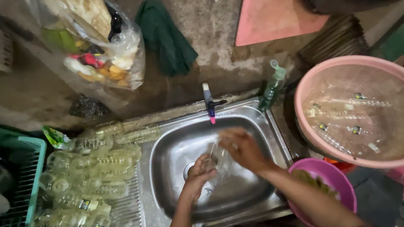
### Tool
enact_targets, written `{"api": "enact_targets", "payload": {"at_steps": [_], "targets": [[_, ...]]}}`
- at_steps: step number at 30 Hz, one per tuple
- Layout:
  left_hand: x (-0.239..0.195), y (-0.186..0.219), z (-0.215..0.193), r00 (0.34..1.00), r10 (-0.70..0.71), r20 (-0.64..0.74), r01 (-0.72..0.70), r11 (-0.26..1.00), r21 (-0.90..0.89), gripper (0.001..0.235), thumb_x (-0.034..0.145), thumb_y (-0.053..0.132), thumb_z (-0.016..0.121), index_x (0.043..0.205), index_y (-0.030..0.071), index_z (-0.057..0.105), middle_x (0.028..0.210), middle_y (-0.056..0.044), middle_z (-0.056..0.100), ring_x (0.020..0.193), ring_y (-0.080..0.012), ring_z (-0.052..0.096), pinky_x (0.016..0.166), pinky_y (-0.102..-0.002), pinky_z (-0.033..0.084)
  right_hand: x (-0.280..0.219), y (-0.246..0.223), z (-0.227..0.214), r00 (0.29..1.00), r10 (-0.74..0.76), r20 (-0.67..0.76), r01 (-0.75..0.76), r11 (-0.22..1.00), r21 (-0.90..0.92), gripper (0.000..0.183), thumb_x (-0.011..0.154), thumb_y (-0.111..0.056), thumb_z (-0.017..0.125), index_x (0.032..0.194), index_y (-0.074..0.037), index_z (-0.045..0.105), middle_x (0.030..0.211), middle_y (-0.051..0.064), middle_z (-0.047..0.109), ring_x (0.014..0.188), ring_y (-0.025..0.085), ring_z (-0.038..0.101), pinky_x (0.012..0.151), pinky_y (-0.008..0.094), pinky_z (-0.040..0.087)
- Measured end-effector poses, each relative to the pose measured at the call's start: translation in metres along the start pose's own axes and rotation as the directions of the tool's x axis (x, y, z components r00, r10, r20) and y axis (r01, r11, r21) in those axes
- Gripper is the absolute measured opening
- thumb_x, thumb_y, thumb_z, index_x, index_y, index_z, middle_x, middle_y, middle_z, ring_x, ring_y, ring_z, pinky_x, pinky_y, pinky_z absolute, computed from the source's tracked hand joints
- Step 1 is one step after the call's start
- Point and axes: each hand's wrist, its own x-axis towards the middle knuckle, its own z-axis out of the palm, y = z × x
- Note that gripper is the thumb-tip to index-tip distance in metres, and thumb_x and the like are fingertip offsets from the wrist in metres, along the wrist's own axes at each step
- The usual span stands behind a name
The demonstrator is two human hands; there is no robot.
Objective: The person washes plastic bottles under running water in a kitchen sink. They rinse each bottle individually and place them into a pink colander.
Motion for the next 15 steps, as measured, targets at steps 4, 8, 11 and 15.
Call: {"api": "enact_targets", "payload": {"at_steps": [4, 8, 11, 15], "targets": [[-0.009, 0.018, 0.029, 0.997, -0.076, 0.034, 0.082, 0.963, -0.256, 0.060, 0.088, 0.002, 0.061, 0.144, 0.018, 0.045, 0.134, -0.006, 0.057, 0.123, -0.0236, 0.059, 0.098, -0.047, 0.055, 0.011, -0.010, -0.033, 0.994, 0.028, -0.103, -0.027, 1.000, 0.007, 0.026, 0.093, -0.015, 0.074, 0.117, -0.004, 0.073, 0.109, 0.015, 0.074, 0.103, 0.029, 0.071, 0.086, 0.037, 0.056], [-0.020, 0.042, 0.063, 0.999, 0.025, 0.031, -0.009, 0.902, -0.431, 0.062, 0.080, 0.003, 0.063, 0.138, 0.016, 0.046, 0.128, -0.004, 0.061, 0.118, -0.0220, 0.063, 0.096, -0.051, 0.056, -0.005, 0.030, -0.043, 0.915, 0.352, -0.194, -0.305, 0.923, 0.236, 0.026, 0.099, -0.016, 0.066, 0.121, -0.002, 0.072, 0.110, 0.012, 0.073, 0.101, 0.026, 0.072, 0.087, 0.034, 0.055], [-0.033, 0.074, 0.085, 0.937, 0.301, -0.174, -0.314, 0.948, -0.051, 0.072, 0.081, 0.009, 0.078, 0.146, 0.011, 0.046, 0.123, -0.012, 0.061, 0.116, -0.0257, 0.060, 0.100, -0.040, 0.049, -0.024, 0.080, -0.025, 0.735, 0.678, 0.003, -0.531, 0.573, 0.624, 0.032, 0.103, -0.012, 0.059, 0.129, 0.001, 0.071, 0.103, 0.012, 0.070, 0.093, 0.025, 0.064, 0.080, 0.033, 0.052], [-0.060, 0.131, 0.107, 0.742, 0.618, -0.258, -0.312, 0.660, 0.684, 0.078, 0.068, 0.025, 0.094, 0.132, 0.006, 0.052, 0.118, -0.012, 0.065, 0.113, -0.0276, 0.063, 0.098, -0.039, 0.051, -0.062, 0.119, 0.019, 0.351, 0.824, 0.444, -0.670, -0.111, 0.734, 0.030, 0.101, -0.010, 0.047, 0.128, -0.003, 0.057, 0.102, 0.021, 0.071, 0.098, 0.034, 0.071, 0.091, 0.043, 0.059]]}}
